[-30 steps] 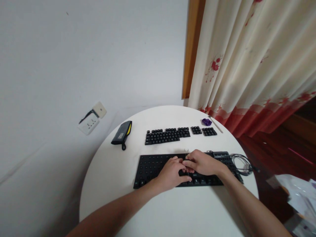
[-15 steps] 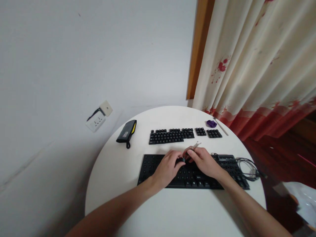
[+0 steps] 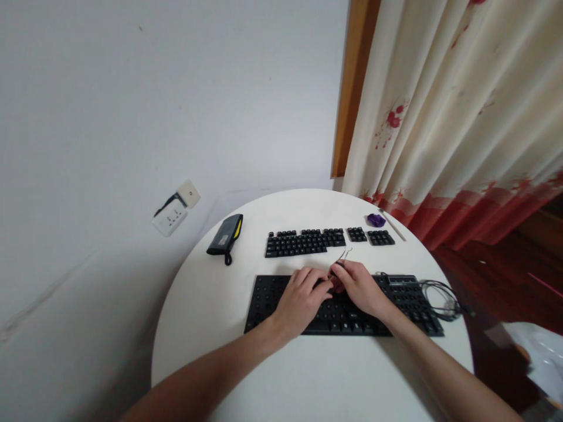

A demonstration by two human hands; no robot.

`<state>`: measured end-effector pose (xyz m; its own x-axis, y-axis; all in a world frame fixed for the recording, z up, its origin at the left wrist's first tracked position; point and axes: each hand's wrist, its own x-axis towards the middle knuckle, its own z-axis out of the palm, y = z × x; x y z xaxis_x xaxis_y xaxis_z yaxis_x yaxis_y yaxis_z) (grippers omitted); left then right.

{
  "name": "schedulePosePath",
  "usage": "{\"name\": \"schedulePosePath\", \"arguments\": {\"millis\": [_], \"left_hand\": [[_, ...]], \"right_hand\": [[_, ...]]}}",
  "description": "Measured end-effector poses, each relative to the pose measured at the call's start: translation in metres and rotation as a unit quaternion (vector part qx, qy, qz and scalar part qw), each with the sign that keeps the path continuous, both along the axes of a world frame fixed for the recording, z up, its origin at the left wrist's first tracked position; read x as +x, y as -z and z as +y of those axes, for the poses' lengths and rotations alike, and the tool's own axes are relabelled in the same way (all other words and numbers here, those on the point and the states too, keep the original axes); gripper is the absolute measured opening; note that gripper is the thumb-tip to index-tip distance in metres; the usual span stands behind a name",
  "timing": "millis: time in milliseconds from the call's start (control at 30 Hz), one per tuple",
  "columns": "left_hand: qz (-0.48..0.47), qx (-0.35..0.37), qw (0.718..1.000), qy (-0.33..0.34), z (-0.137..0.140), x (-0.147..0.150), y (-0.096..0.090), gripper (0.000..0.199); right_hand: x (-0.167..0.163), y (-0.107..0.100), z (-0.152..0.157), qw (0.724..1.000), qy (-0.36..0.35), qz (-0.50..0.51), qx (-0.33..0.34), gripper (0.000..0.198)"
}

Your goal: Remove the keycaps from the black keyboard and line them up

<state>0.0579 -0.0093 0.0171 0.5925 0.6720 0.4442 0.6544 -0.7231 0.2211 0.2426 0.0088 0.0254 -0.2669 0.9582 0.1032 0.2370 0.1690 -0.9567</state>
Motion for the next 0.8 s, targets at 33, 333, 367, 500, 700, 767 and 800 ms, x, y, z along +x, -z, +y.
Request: {"name": "schedulePosePath", "arguments": {"millis": [33, 333, 367, 500, 700, 767, 800], "left_hand": [[-0.008, -0.002, 1.000, 0.006, -0.001, 0.001, 0.001, 0.019], [-0.079, -0.039, 0.996, -0.013, 0.002, 0.002, 0.001, 0.012], [-0.087, -0.046, 0.995, -0.019, 0.003, 0.002, 0.001, 0.013], [-0.105, -0.042, 0.993, -0.035, 0.007, -0.001, -0.007, 0.013], [-0.064, -0.013, 0.993, -0.100, 0.047, 0.004, -0.027, 0.013], [-0.048, -0.015, 0.993, -0.110, 0.068, 0.011, -0.026, 0.013], [-0.040, -0.018, 0.993, -0.113, 0.078, 0.015, -0.024, 0.013]], "right_hand": [[-0.001, 0.000, 0.000, 1.000, 0.004, -0.009, 0.003, 0.037], [0.001, 0.004, 0.005, 0.997, 0.072, -0.013, -0.012, 0.039], [0.004, 0.003, 0.007, 0.996, 0.091, -0.006, -0.012, 0.039], [0.018, -0.003, 0.015, 0.988, 0.156, 0.011, 0.001, 0.043], [0.034, -0.009, 0.022, 0.980, 0.193, 0.033, 0.025, 0.045], [0.037, -0.009, 0.025, 0.979, 0.198, 0.039, 0.033, 0.044], [0.039, -0.009, 0.026, 0.978, 0.200, 0.043, 0.037, 0.044]]}}
